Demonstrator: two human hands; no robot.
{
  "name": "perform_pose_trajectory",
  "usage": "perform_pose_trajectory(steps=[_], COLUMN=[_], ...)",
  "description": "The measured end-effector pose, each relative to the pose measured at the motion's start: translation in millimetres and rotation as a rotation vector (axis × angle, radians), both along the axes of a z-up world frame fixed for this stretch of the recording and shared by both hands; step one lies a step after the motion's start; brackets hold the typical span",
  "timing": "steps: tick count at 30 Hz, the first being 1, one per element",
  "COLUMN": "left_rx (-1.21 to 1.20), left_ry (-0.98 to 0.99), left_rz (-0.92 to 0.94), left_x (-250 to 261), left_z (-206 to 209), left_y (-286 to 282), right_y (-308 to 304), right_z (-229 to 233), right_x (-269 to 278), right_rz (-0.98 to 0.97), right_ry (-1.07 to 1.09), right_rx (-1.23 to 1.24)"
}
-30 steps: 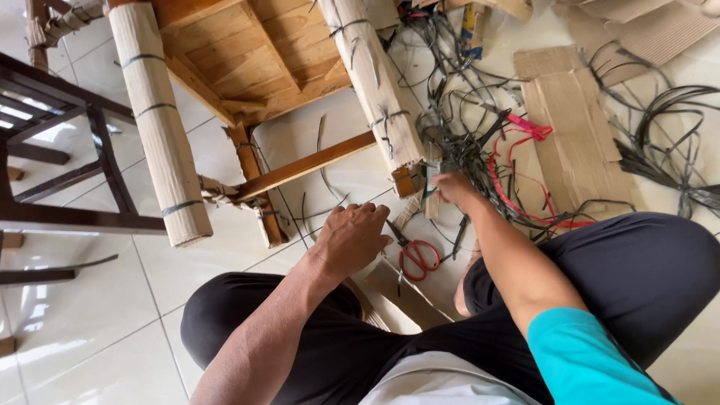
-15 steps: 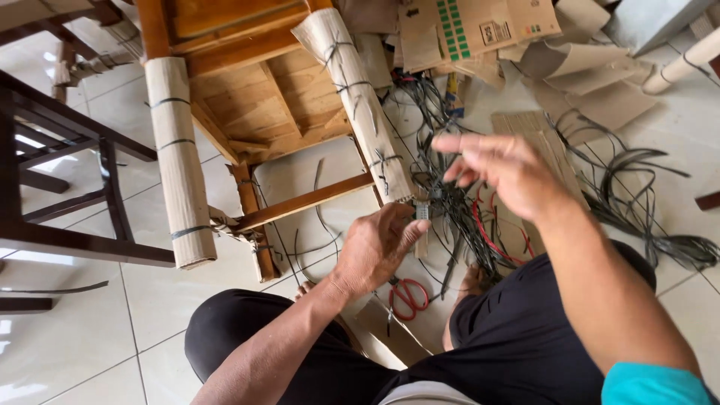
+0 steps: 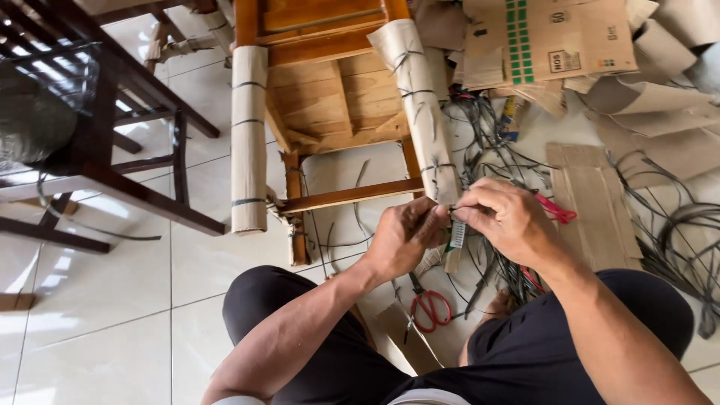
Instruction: Wrapping wooden chair legs with protective cardboard and securing them with plastic ties using scissors.
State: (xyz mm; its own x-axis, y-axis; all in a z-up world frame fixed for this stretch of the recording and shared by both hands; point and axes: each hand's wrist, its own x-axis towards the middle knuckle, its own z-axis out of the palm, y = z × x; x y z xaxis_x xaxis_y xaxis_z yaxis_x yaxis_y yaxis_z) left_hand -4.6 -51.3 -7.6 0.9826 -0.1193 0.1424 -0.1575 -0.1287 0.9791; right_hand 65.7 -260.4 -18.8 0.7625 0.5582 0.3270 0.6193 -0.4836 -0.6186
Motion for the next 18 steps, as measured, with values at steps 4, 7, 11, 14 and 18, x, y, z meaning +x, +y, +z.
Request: perform_pose_trajectory(steps=[4,7,11,14,18], left_rx=[-0.01,-0.001,-0.144,-0.202,-0.208], left_ry=[0.022,0.024,0.05,0.043,0.002], left_rz=[0.1,0.164,0.185,0.223,0.309], left_x=[0,6,5,3,-5], left_z=[10,9,21,29,33], left_y=[5,13,19,27,42], right_y=[-10,-11,2,13,26], right_z=[13,30,30,29,33], right_x=[2,0,-7,-13,-3], right_rz=[-0.039,-0.092,-0.031,-0.03,-0.01], right_ry=[-0.081,-0.207,-0.046,0.109,0.087], right_rx=[-0.033,-0.103,0.115,0.277,0.336])
